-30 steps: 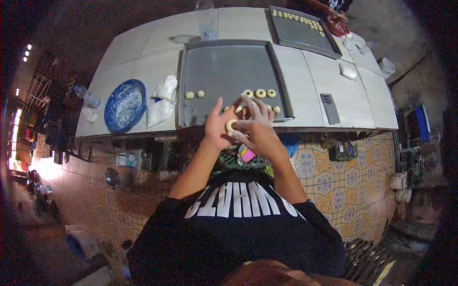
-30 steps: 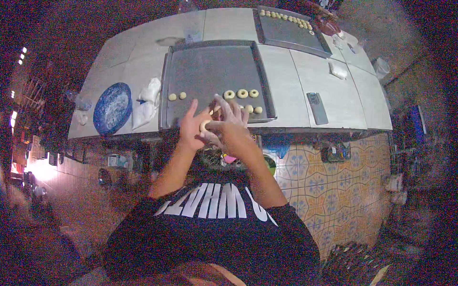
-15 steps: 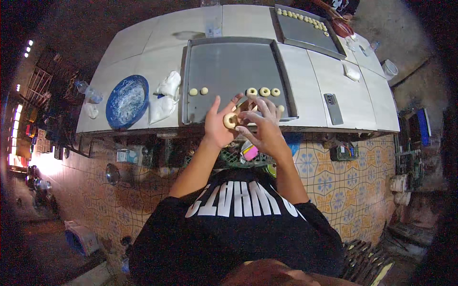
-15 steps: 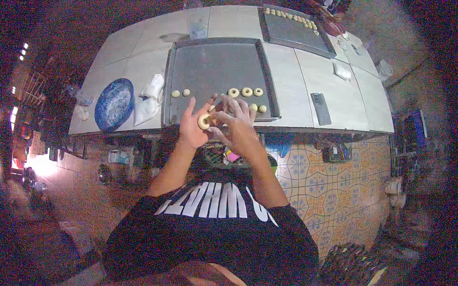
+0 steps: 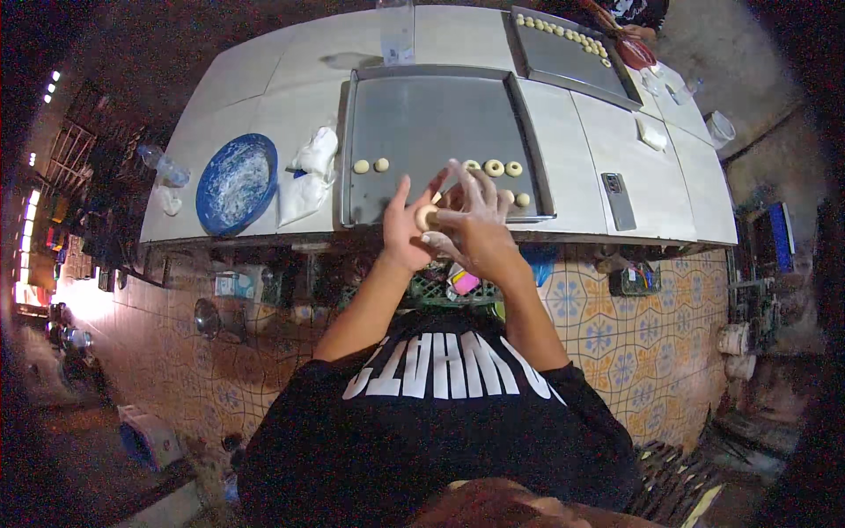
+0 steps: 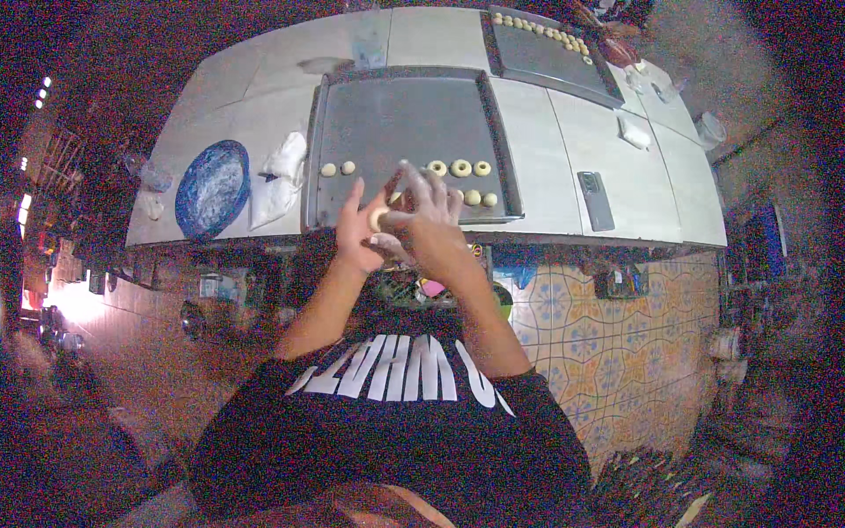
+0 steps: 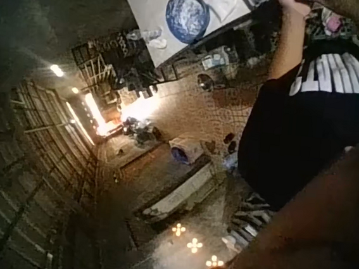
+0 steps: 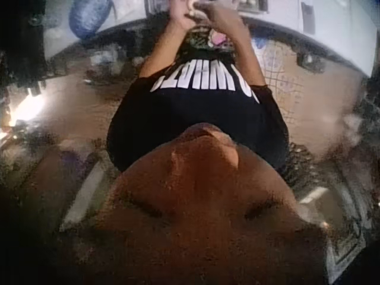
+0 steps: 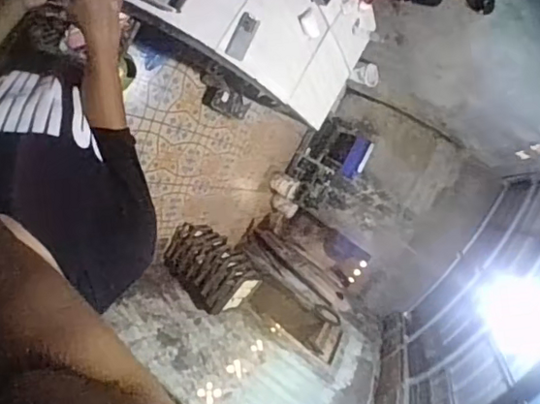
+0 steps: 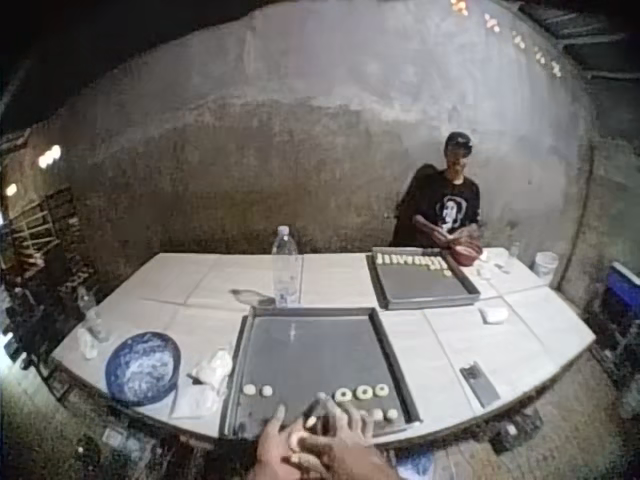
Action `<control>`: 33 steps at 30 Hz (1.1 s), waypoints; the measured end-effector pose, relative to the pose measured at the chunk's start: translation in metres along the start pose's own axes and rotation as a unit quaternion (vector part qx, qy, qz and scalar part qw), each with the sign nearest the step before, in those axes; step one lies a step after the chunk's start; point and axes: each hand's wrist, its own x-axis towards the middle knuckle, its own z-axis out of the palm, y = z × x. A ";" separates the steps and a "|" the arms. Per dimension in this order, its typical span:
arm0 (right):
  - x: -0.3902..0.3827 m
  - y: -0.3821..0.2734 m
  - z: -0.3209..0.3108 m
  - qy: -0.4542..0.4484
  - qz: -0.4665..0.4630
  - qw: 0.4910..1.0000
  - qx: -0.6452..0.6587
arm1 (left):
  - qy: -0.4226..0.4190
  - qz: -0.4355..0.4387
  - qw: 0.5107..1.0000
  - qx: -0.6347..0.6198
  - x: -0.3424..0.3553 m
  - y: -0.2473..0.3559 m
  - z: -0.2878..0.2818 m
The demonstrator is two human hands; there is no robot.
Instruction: The person shapes dough balls into donuts by making a hole through the center of each ball by hand and places them onto a metal tray.
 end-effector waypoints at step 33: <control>0.035 0.010 0.017 -0.013 -0.055 0.998 0.025 | -0.007 0.017 0.997 -0.073 0.006 0.026 -0.022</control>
